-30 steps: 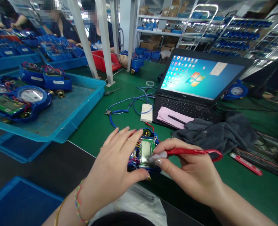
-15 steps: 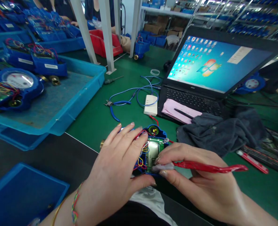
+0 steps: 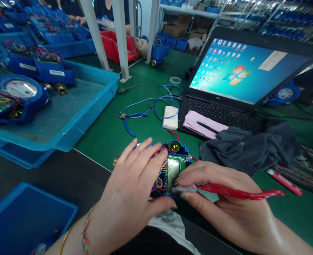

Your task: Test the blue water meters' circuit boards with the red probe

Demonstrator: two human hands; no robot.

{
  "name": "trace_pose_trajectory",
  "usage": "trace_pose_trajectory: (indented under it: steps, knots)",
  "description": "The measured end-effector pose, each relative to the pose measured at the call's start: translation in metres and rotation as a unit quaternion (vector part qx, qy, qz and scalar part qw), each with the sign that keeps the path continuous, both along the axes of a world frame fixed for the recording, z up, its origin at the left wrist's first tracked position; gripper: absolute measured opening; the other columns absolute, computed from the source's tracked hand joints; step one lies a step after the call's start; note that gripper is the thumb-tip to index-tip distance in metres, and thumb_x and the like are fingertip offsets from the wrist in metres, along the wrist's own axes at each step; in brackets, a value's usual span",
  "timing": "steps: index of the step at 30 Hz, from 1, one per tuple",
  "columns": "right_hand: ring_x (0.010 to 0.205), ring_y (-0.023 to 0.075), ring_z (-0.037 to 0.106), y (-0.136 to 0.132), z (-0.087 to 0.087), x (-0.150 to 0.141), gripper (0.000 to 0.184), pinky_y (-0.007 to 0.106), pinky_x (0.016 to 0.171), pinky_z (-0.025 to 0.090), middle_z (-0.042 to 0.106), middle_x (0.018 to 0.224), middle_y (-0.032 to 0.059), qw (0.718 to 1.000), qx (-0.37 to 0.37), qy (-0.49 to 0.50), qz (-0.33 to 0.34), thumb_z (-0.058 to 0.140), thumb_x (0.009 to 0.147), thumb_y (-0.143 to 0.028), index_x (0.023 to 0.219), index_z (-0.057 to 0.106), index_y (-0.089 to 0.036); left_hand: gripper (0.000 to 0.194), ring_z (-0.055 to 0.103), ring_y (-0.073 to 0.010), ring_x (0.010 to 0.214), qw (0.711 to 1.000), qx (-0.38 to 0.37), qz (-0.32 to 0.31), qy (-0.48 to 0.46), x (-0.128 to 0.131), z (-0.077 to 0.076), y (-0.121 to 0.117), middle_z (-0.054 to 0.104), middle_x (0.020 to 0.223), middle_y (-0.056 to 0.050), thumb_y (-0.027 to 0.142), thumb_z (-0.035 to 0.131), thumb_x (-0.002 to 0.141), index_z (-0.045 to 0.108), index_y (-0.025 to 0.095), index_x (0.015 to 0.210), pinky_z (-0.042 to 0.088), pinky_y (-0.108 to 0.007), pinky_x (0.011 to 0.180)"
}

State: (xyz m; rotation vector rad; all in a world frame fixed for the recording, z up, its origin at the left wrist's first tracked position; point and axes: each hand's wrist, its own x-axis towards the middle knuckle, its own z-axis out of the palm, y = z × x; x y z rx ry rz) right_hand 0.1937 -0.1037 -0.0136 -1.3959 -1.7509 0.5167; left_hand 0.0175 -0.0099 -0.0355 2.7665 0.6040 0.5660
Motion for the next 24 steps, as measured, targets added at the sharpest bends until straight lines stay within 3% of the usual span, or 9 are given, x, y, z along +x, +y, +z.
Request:
trace_pose_trajectory:
  steps: [24]
  knots:
    - [0.066,0.0144,0.065,0.0027,0.0029,-0.0045,0.018,0.026,0.064,0.055,0.069,0.076,0.0016,0.999,0.02,-0.045,0.012,0.059,0.08,-0.004,0.09,0.059,-0.019,0.071,0.038,-0.0257,0.13,1.0,-0.01,0.004,0.001,0.0,0.0004,-0.0014,0.05,0.135,-0.008,0.052,0.069,0.073,0.045,0.014,0.128,0.025,-0.048,0.113]
